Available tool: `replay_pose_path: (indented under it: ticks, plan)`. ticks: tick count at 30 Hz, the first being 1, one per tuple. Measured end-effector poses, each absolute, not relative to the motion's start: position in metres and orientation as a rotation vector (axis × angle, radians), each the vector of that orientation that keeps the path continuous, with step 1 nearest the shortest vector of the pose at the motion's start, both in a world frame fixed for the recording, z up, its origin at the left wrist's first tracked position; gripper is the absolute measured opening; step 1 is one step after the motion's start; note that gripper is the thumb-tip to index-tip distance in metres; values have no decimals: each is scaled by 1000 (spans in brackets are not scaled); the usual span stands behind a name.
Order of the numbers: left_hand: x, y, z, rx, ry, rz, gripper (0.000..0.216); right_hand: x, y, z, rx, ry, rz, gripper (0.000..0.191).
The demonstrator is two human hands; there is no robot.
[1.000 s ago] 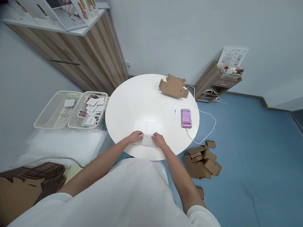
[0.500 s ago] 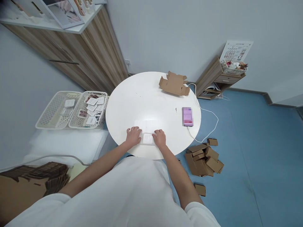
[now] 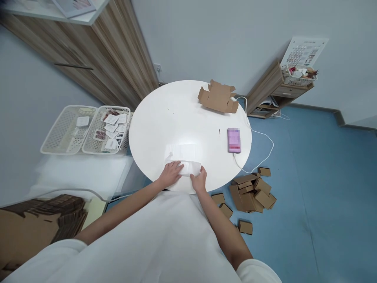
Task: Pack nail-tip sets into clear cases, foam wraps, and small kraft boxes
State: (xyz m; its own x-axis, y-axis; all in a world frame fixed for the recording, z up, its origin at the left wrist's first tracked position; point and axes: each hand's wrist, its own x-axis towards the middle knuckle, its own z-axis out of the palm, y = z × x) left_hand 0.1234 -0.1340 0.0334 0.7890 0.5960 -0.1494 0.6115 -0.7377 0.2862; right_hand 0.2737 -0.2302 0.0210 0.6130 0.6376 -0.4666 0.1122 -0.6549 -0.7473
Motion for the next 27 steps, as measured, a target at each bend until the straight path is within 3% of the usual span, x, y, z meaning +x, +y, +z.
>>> replay_pose_path:
  ticks: [3, 8, 10, 20, 27]
  plan:
    - [122, -135, 30, 2643, 918, -43, 46, 272, -212, 26, -2043, -365, 1026, 79]
    - [121, -136, 29, 2626, 918, -11, 47, 289, -193, 32, -1866, -413, 1255, 32]
    - [121, -137, 29, 2617, 921, 0, 47, 295, -191, 33, -1851, -431, 1258, 25]
    - [140, -142, 31, 2546, 947, 14, 50, 297, -188, 37, -1826, -503, 1259, 20]
    - [128, -157, 43, 2524, 875, 61, 67, 286, -179, 37, -1868, -731, 1349, 32]
